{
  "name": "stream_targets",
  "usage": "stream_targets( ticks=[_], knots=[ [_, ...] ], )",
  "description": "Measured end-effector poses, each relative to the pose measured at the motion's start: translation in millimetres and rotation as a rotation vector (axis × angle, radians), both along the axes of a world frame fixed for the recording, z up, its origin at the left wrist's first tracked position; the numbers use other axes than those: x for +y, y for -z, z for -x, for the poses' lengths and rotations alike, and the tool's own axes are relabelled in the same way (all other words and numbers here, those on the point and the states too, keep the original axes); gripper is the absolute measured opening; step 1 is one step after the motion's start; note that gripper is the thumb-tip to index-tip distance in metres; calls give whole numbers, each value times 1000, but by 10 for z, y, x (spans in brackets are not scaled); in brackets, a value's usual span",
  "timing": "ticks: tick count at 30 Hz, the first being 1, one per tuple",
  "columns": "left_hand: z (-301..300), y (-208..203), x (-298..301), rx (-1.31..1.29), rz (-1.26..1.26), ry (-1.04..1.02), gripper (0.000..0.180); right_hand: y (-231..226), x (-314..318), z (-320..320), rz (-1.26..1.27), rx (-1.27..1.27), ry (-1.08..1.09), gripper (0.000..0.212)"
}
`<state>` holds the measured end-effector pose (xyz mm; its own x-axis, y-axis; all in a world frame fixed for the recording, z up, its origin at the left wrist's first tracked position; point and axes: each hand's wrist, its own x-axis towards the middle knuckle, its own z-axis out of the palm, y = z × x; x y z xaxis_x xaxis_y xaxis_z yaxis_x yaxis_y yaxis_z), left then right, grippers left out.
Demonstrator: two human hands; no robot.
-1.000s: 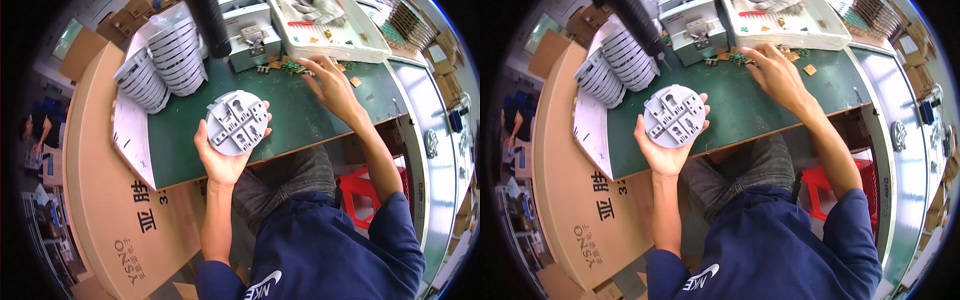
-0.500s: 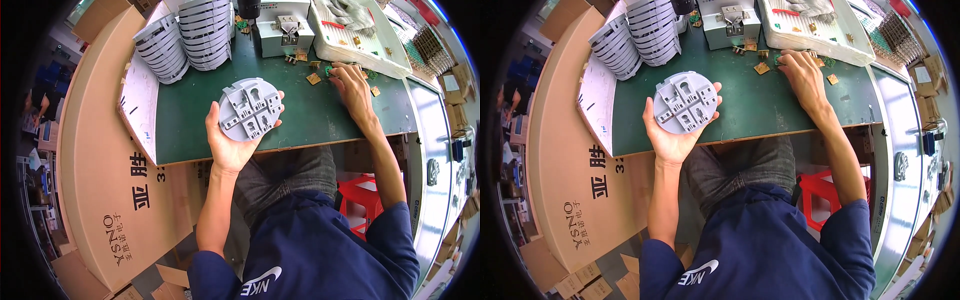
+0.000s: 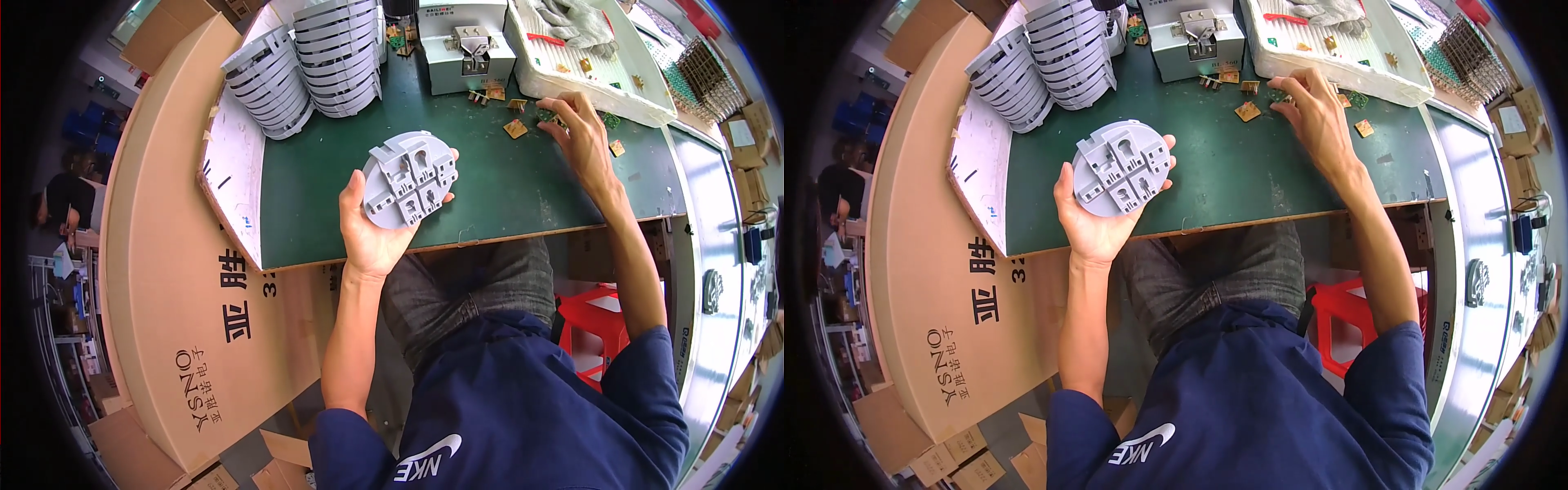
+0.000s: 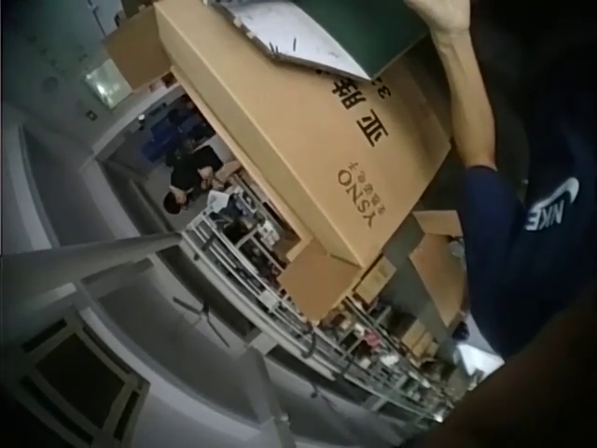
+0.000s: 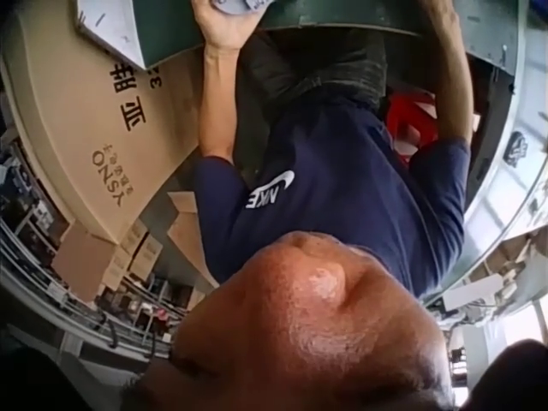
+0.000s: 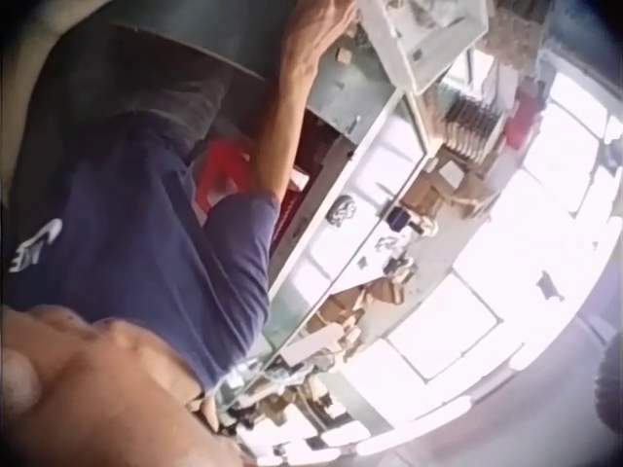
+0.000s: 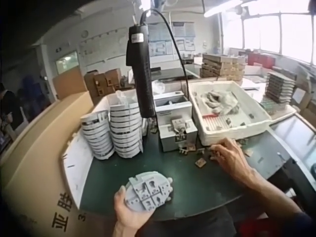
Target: Assembling circular electronic components by manually inserting PCBs and copper parts into a plastic housing and securing them using a pneumatic screwdriver.
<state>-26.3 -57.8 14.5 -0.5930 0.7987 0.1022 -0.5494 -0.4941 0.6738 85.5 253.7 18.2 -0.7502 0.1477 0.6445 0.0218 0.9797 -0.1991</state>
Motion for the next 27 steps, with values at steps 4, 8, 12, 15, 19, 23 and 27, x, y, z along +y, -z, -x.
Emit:
stream_targets(
  ticks=[4, 8, 12, 15, 19, 23, 27],
  knots=[
    [-6, -12, -3, 23, 11, 7, 94, 2, -2, 60, 0, -15, -22, 32],
    [-5, -2, -18, 69, 7, 9, 96, 18, -27, 98, 136, -21, 12, 32],
    [3, -13, -31, 132, -21, 24, 94, -53, -81, 90, 184, -1, 33, 31],
    [5, -9, 11, 331, 101, -22, 92, -89, -82, 69, 225, 62, -27, 33],
    [-2, -160, 190, 1158, 702, -348, 79, -193, -260, 80, 870, -13, -140, 45],
    [-84, -21, 440, 1511, 958, -498, 79, -240, -562, 25, 1076, 10, -320, 51],
    [-132, -87, 497, 1591, 862, -724, 78, -304, -729, -69, 885, 36, -455, 42]
  ],
)
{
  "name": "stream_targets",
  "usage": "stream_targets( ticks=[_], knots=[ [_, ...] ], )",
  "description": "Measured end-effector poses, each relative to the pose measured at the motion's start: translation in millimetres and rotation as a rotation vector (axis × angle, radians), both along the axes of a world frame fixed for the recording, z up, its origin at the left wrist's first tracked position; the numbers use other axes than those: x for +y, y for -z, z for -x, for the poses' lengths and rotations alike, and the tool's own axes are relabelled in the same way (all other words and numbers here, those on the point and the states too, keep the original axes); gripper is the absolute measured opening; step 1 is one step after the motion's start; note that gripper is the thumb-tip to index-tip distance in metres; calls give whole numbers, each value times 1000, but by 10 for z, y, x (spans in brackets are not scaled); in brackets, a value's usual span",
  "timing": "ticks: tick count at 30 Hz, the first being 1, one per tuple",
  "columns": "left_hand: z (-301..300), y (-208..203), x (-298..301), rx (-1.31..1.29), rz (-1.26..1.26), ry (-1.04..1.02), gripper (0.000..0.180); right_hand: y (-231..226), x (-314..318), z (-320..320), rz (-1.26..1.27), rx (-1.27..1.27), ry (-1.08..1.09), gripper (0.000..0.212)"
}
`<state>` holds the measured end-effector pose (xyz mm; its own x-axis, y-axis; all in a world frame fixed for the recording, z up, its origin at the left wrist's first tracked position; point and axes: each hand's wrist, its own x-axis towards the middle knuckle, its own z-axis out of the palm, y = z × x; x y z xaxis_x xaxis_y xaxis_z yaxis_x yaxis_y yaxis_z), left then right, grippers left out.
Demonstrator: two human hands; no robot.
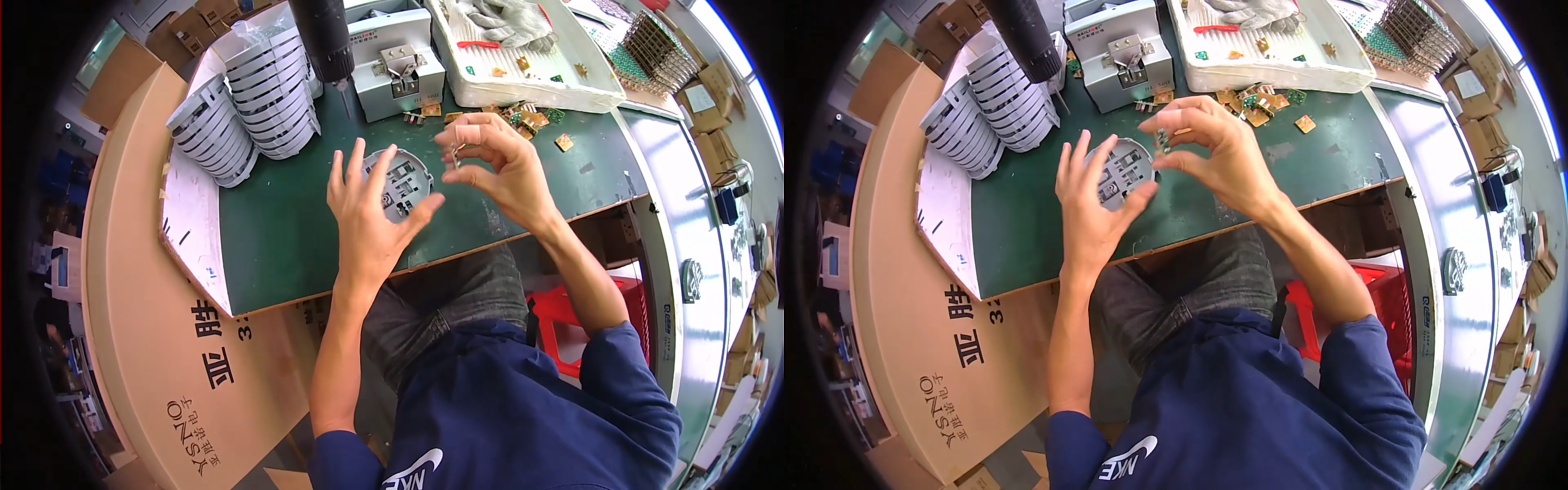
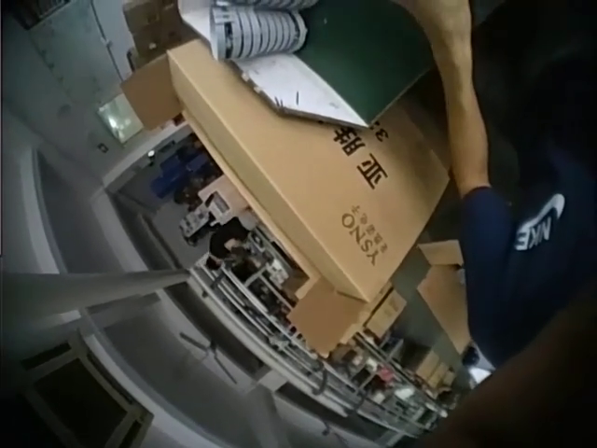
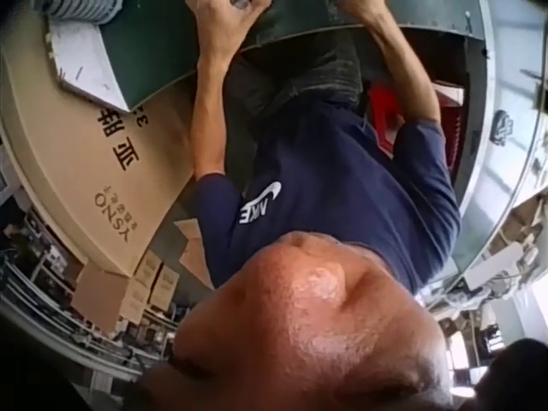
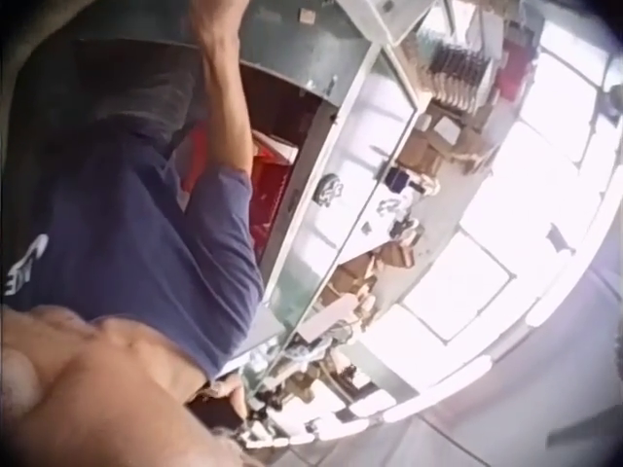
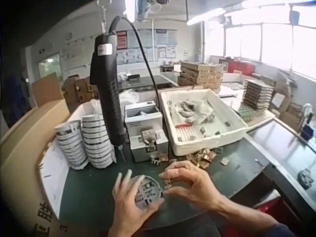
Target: Assembling circular electronic components by manually inserting PCBs and copper parts into a plastic housing and securing them using a pneumatic screwdriver.
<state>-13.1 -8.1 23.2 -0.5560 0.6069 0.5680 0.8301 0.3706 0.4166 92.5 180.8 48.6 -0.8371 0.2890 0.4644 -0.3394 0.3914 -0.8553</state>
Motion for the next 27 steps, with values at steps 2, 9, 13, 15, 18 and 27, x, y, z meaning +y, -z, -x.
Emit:
stream_targets(
  ticks=[2, 9, 13, 15, 18, 27],
  knots=[
    [-41, -150, 13, -367, -170, 154, 71, -25, -15, -43, -34, 9, -24, 42],
    [-128, -185, 32, -1043, -524, 450, 37, 20, -131, -40, -126, -117, -74, 41],
    [-140, -151, -8, -1056, -541, 403, 30, 11, -238, -56, 186, -133, -217, 45],
    [-130, -130, -19, -1014, -546, 397, 30, -53, -240, -87, 255, -189, -243, 45],
    [-146, -140, -21, -938, -546, 379, 28, -69, -248, -100, 355, -239, -240, 45],
    [-200, -48, -57, -504, -536, 235, 23, 151, -246, -94, 347, -107, -210, 35]
  ],
)
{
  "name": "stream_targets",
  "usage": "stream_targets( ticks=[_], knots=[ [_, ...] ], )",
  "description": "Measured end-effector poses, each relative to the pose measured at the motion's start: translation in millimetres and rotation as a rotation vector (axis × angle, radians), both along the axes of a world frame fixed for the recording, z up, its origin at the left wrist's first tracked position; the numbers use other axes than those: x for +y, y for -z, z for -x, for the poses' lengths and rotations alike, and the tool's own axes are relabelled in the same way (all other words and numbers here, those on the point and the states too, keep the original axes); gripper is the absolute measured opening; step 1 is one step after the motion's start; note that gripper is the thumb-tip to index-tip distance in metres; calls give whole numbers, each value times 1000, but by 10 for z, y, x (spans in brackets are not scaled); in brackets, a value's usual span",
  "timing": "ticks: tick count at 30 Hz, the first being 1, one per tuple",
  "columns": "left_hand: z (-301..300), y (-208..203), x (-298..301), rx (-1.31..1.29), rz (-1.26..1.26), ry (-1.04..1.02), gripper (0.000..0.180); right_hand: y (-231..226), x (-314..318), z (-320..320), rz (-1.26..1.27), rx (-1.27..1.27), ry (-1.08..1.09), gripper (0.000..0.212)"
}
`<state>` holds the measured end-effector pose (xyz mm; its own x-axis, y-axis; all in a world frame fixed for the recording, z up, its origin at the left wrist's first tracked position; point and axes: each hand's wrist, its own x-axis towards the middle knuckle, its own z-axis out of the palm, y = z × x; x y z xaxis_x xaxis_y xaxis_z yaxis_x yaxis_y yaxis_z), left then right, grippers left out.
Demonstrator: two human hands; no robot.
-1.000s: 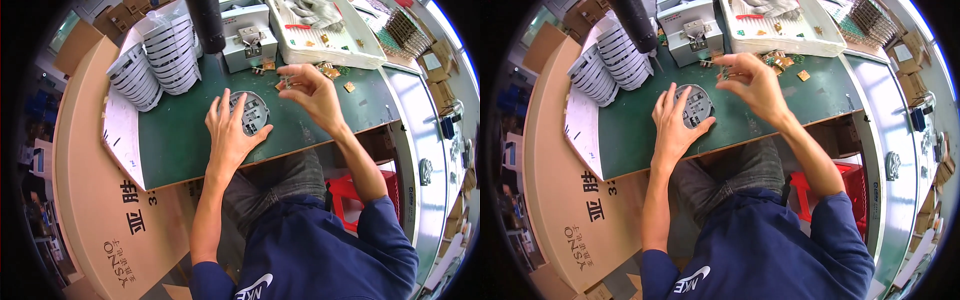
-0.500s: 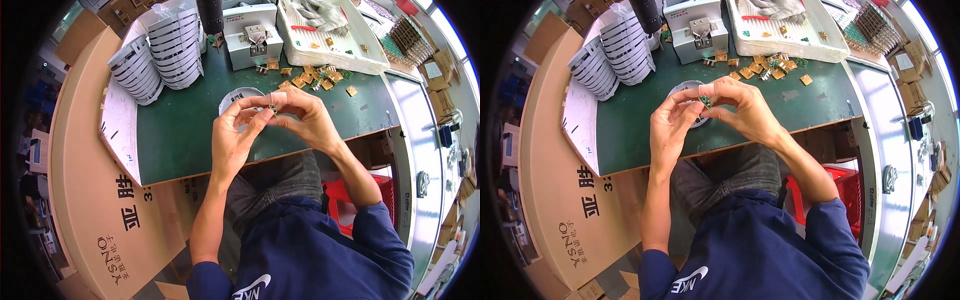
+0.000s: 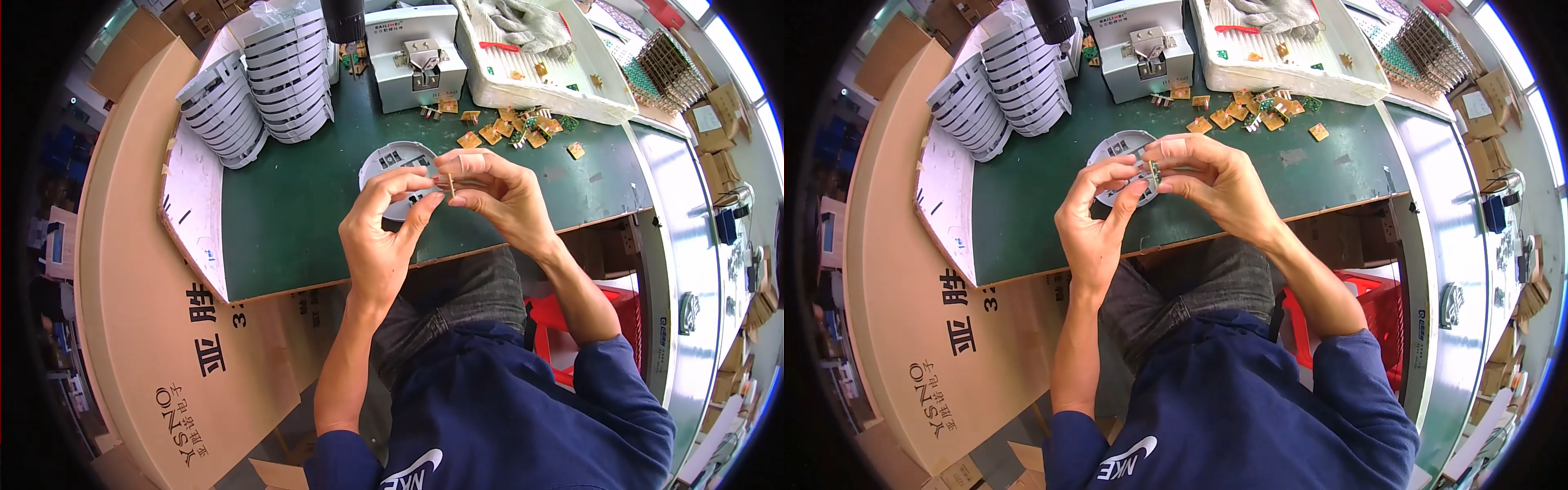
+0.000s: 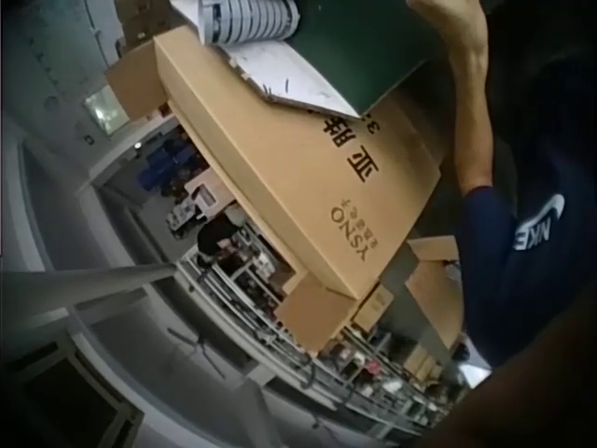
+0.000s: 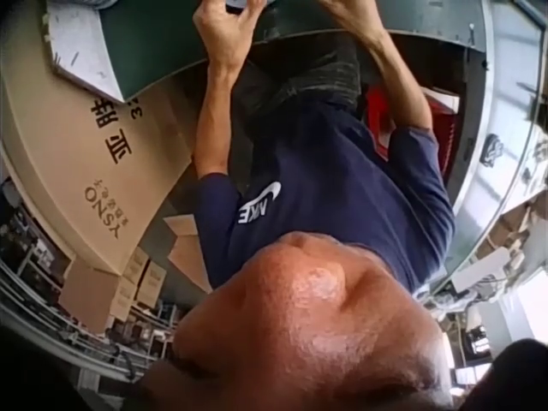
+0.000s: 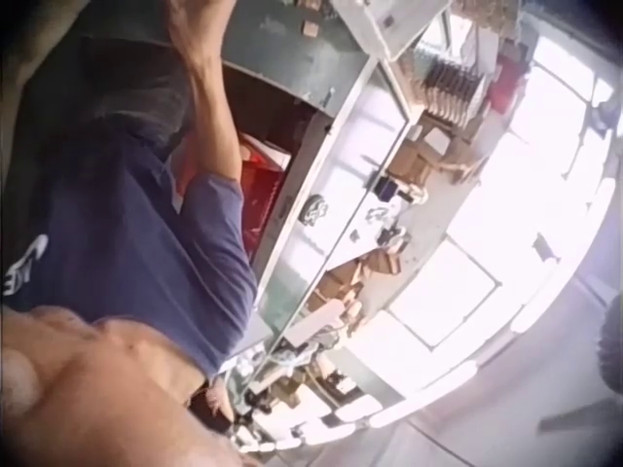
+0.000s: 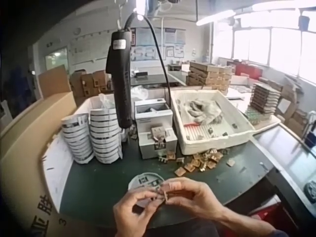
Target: Assembling circular electronic components by manually inserting PCBs and copper parts into a plastic housing and securing them using a pneumatic screwdriver.
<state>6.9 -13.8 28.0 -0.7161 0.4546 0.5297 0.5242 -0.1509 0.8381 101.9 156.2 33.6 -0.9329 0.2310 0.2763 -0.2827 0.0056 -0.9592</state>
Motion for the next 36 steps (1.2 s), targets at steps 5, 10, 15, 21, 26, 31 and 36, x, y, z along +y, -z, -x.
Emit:
stream_targets(
  ticks=[5, 10, 15, 21, 26, 31, 36],
  knots=[
    [-47, -7, -5, -18, 3, 62, 20, 11, 11, -24, -219, -50, 57, 31],
    [6, 8, -37, 133, 25, -4, 20, -133, -46, -34, 158, -153, -115, 31],
    [-26, -91, -123, 320, 185, -51, 18, -45, -48, -36, 351, -159, -147, 43],
    [-28, -49, -140, 20, 104, 39, 16, -85, -109, -44, 452, -165, -137, 54],
    [-66, -75, -138, -80, 76, 47, 14, -3, -118, -41, 428, -170, -160, 50],
    [-105, -79, -121, 25, 130, -75, 15, 14, -146, -34, 387, -163, -124, 46],
    [-118, -76, -130, 47, 150, -78, 9, 80, -120, -8, 356, -153, -136, 45]
  ],
)
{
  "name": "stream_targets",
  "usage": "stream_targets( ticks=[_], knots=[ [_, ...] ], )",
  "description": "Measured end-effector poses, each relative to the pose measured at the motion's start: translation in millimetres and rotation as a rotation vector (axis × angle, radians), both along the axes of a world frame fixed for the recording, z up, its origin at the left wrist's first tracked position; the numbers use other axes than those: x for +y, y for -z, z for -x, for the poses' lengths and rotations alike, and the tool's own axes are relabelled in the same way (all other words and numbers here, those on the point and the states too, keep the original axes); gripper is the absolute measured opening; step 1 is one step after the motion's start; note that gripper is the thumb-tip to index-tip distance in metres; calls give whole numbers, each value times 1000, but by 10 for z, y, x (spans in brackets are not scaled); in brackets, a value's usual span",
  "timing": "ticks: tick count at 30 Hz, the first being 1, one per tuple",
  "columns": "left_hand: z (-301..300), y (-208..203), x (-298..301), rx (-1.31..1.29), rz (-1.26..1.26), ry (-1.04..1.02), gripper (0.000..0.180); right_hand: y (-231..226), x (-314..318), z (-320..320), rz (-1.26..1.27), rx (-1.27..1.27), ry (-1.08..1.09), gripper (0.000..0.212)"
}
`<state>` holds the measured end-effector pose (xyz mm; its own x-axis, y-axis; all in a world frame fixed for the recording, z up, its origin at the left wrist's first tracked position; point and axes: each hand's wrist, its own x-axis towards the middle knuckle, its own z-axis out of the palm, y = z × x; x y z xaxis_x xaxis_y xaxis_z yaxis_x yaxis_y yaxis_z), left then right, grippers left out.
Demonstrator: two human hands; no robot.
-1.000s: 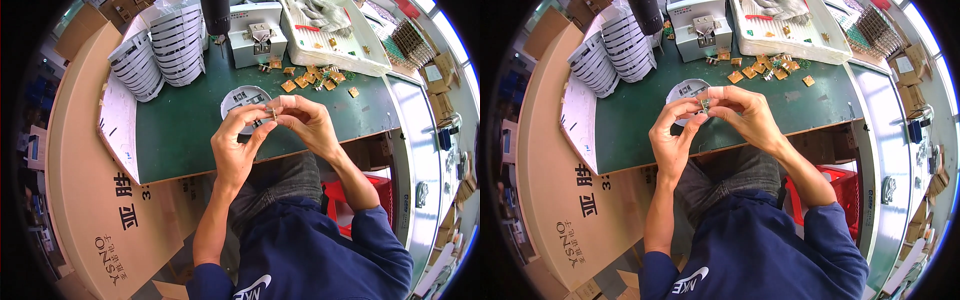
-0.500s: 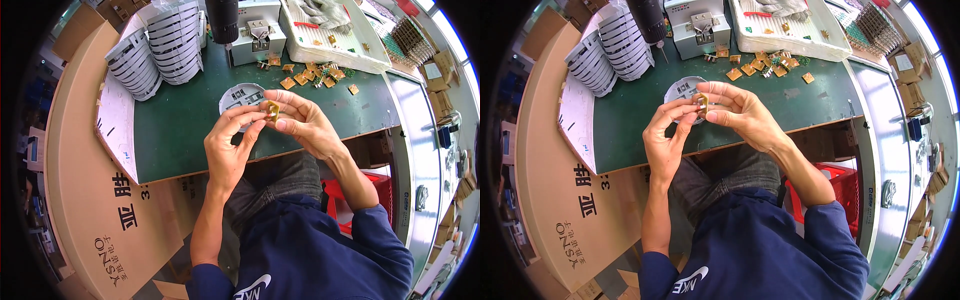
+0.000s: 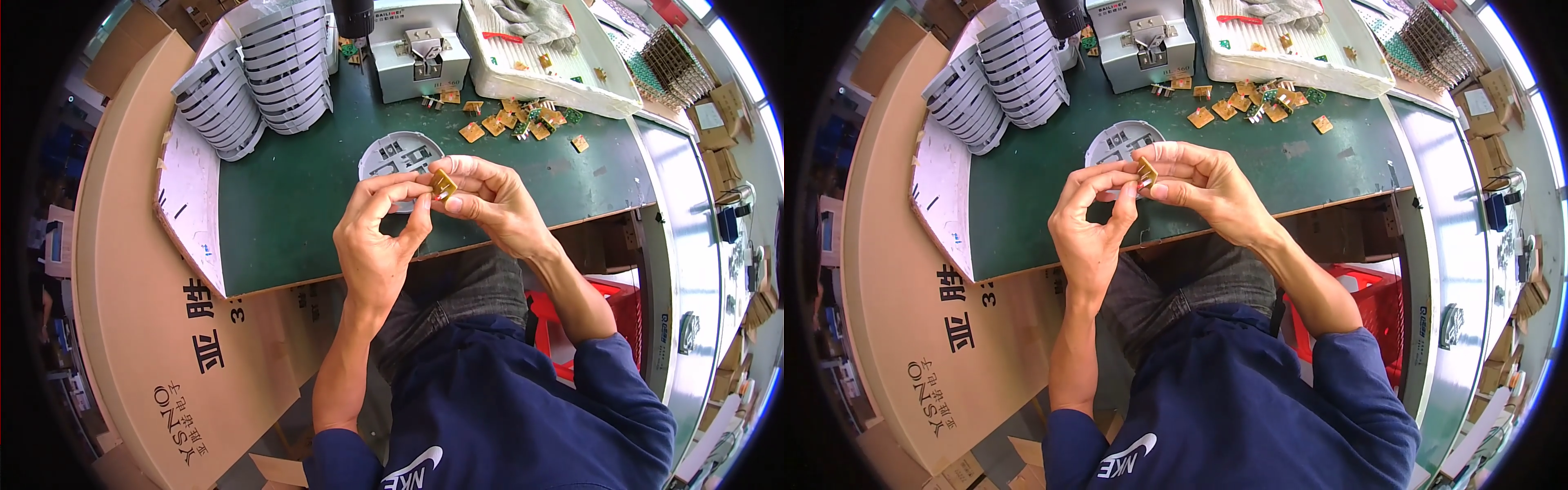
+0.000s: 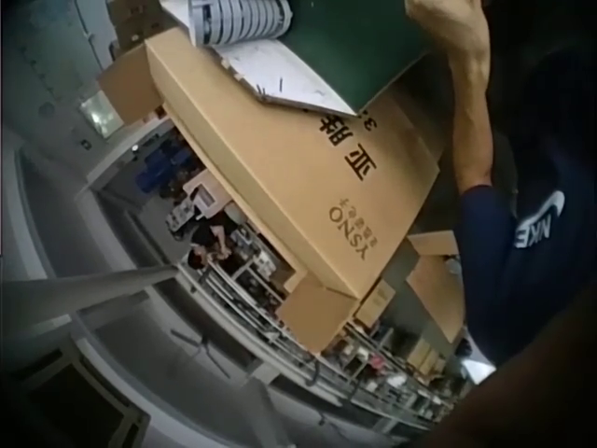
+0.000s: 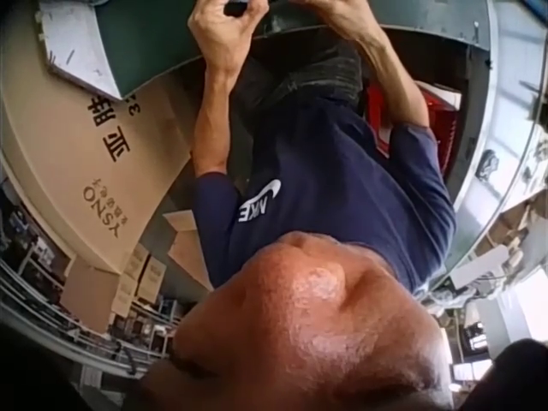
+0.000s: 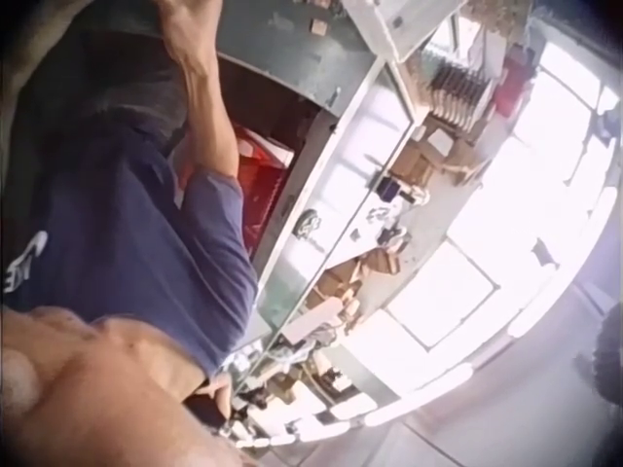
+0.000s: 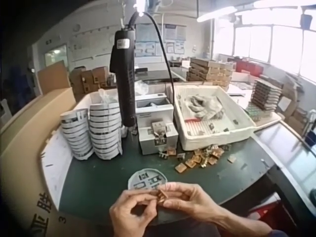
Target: Assembling circular electronic components by manually inserting PCBs and copper parts into a plastic housing and securing them using a pneumatic screwdriver.
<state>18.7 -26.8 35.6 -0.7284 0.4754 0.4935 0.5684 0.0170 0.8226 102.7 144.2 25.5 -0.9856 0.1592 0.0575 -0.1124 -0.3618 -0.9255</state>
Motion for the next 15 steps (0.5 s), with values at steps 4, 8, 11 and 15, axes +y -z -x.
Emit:
stream_targets(
  ticks=[4, 8, 11, 15],
  knots=[
    [17, -38, -18, 20, 12, 21, 11, 4, 15, 1, -52, 10, 2, 43],
    [30, -54, -30, 27, -34, 21, 19, -52, -28, -10, -142, 41, 52, 42],
    [49, -49, -32, -16, -56, 55, 21, -100, -43, -16, -179, 30, 34, 41],
    [47, -29, -36, 15, -56, 48, 19, -109, -54, -31, -225, 35, 51, 40]
  ],
)
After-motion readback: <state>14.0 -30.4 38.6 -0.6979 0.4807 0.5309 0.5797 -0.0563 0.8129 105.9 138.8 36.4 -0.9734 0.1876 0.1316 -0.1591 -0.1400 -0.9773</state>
